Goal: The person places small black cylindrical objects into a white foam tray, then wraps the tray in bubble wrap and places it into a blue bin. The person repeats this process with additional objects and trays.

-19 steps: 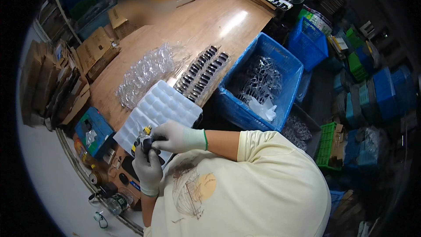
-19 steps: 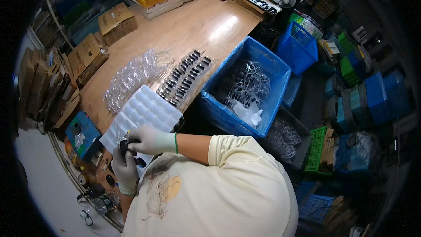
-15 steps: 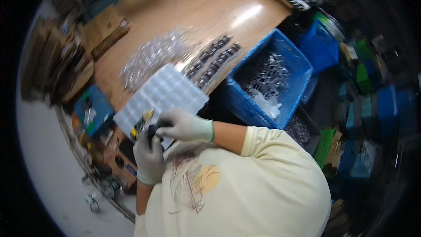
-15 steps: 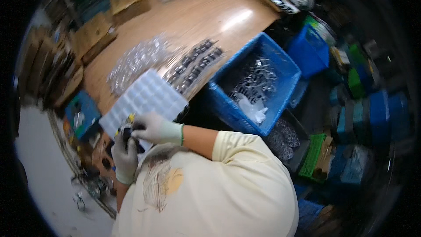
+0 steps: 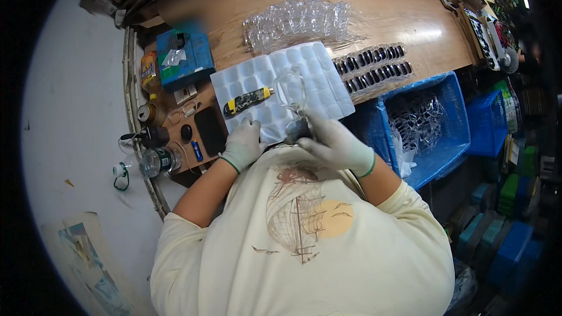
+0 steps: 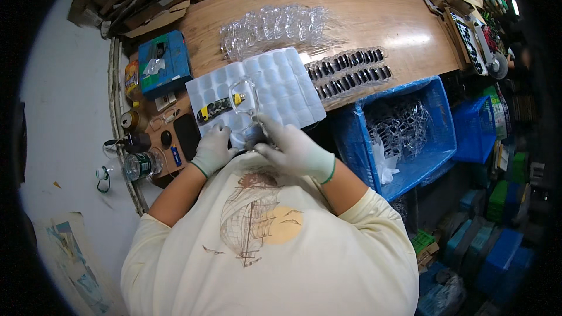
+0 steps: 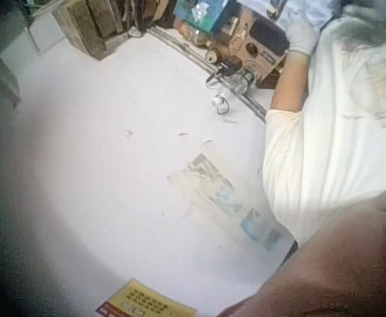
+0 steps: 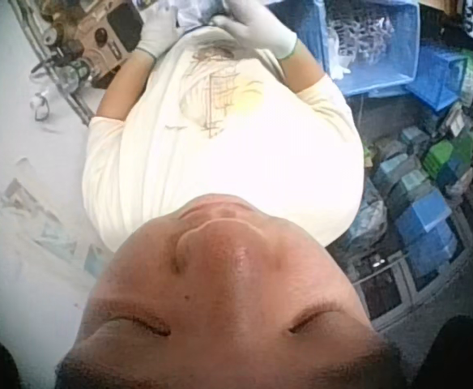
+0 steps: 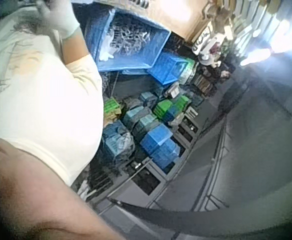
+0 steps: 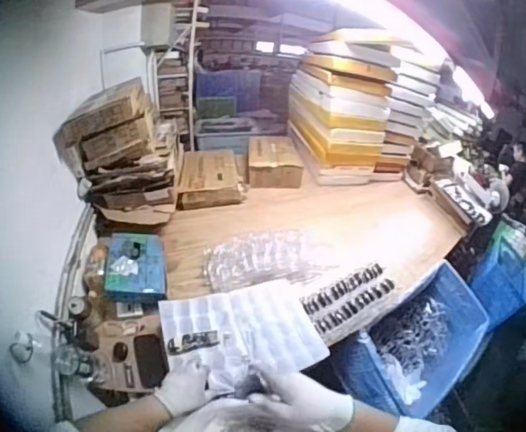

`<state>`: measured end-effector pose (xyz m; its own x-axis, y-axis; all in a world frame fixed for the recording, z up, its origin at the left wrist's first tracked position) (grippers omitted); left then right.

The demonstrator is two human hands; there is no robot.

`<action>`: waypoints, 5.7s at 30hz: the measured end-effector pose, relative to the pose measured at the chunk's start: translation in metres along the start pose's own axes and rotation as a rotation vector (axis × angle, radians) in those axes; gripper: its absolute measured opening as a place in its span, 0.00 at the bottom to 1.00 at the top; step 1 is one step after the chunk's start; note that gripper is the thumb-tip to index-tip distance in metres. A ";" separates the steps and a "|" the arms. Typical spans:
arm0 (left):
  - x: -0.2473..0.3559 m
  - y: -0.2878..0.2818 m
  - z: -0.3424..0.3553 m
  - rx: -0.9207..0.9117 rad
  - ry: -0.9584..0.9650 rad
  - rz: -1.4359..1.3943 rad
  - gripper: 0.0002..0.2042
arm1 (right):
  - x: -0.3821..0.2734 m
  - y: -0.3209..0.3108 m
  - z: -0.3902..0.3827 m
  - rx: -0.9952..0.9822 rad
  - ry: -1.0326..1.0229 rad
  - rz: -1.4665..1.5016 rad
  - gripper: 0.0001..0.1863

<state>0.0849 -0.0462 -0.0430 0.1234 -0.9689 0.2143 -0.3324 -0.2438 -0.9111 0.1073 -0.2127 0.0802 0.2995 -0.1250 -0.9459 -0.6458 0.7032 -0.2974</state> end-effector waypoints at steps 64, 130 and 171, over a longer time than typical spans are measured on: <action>0.101 -0.159 -0.014 0.228 0.259 -0.983 0.04 | -0.034 -0.069 0.022 0.077 0.028 -0.262 0.10; 0.028 -0.045 0.025 0.130 -0.001 -0.113 0.23 | 0.132 -0.285 -0.389 2.056 -0.010 0.168 0.17; 0.285 0.061 0.349 -0.204 -0.004 -0.050 0.39 | 0.339 -0.436 -0.076 0.143 0.677 -0.423 0.47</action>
<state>0.4264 -0.3223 -0.1602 0.1481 -0.9552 0.2561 -0.5078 -0.2957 -0.8091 0.4368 -0.6150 -0.1204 -0.0217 -0.7645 -0.6443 -0.4635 0.5787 -0.6710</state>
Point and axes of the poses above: each hand's wrist, its own z-axis towards the middle knuckle, its own y-axis out of the palm, x = y × z, the point moved 10 cm from there along z, towards the middle knuckle, and after that the axes turned 10 degrees about -y, right-handed, at the moved point
